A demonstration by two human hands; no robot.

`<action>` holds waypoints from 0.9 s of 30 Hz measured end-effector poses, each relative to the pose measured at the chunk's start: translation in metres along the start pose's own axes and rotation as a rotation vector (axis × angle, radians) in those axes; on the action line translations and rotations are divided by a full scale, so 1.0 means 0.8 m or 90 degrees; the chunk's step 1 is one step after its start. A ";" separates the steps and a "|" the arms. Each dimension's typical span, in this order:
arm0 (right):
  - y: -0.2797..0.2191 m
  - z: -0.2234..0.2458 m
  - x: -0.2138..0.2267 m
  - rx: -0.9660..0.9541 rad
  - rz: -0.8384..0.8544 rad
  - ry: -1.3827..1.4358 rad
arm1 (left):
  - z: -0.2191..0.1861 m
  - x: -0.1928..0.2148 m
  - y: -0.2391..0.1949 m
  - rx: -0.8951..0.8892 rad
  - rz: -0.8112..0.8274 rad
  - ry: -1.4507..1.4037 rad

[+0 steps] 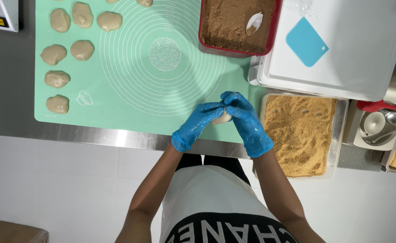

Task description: The person prepares multiple pastries by filling pieces of dough with a dark paste, rolling them into cylinders, and coating them in crumbs before placing them on a tray.

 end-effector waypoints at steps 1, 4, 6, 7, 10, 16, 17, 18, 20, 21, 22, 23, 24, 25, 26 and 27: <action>0.004 -0.005 -0.001 -0.049 0.000 0.060 | -0.004 -0.001 0.002 0.004 0.010 0.006; 0.005 -0.012 -0.002 -0.082 -0.091 0.047 | -0.016 -0.007 0.002 0.010 0.010 -0.074; -0.002 0.002 -0.002 0.025 -0.182 -0.070 | -0.027 -0.013 0.008 -0.002 -0.024 -0.257; -0.013 0.014 -0.007 0.125 -0.224 -0.149 | -0.039 -0.020 0.011 -0.049 -0.013 -0.335; -0.035 0.038 -0.040 0.296 -0.240 -0.433 | -0.076 -0.035 0.010 -0.178 -0.019 -0.454; -0.043 0.047 -0.086 0.494 -0.268 -0.756 | -0.114 -0.065 -0.007 -0.221 -0.120 -0.413; -0.042 0.045 -0.087 0.505 -0.273 -0.762 | -0.118 -0.068 -0.010 -0.227 -0.114 -0.422; -0.042 0.045 -0.088 0.529 -0.276 -0.778 | -0.123 -0.070 -0.012 -0.232 -0.106 -0.430; -0.046 0.045 -0.089 0.577 -0.283 -0.813 | -0.125 -0.073 -0.017 -0.210 -0.123 -0.458; -0.048 0.045 -0.089 0.592 -0.278 -0.832 | -0.125 -0.074 -0.019 -0.200 -0.130 -0.472; -0.049 0.045 -0.090 0.609 -0.270 -0.851 | -0.126 -0.077 -0.020 -0.194 -0.118 -0.478; -0.050 0.045 -0.090 0.626 -0.263 -0.871 | -0.127 -0.080 -0.021 -0.187 -0.106 -0.484; -0.050 0.046 -0.089 0.633 -0.266 -0.869 | -0.128 -0.083 -0.022 -0.182 -0.095 -0.491; -0.048 0.047 -0.088 0.640 -0.269 -0.868 | -0.130 -0.083 -0.024 -0.185 -0.094 -0.485; -0.048 0.045 -0.089 0.646 -0.270 -0.866 | -0.130 -0.084 -0.026 -0.188 -0.094 -0.480; -0.048 0.044 -0.089 0.635 -0.283 -0.845 | -0.131 -0.084 -0.028 -0.191 -0.094 -0.475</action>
Point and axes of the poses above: each hand's wrist, its own y-axis towards the middle knuckle, its own x-axis out of the back of the hand, z = x × y, the point moved 6 cm from there along y, towards the middle knuckle, and after that the axes turned 7 degrees about z, right-handed, at the moved point
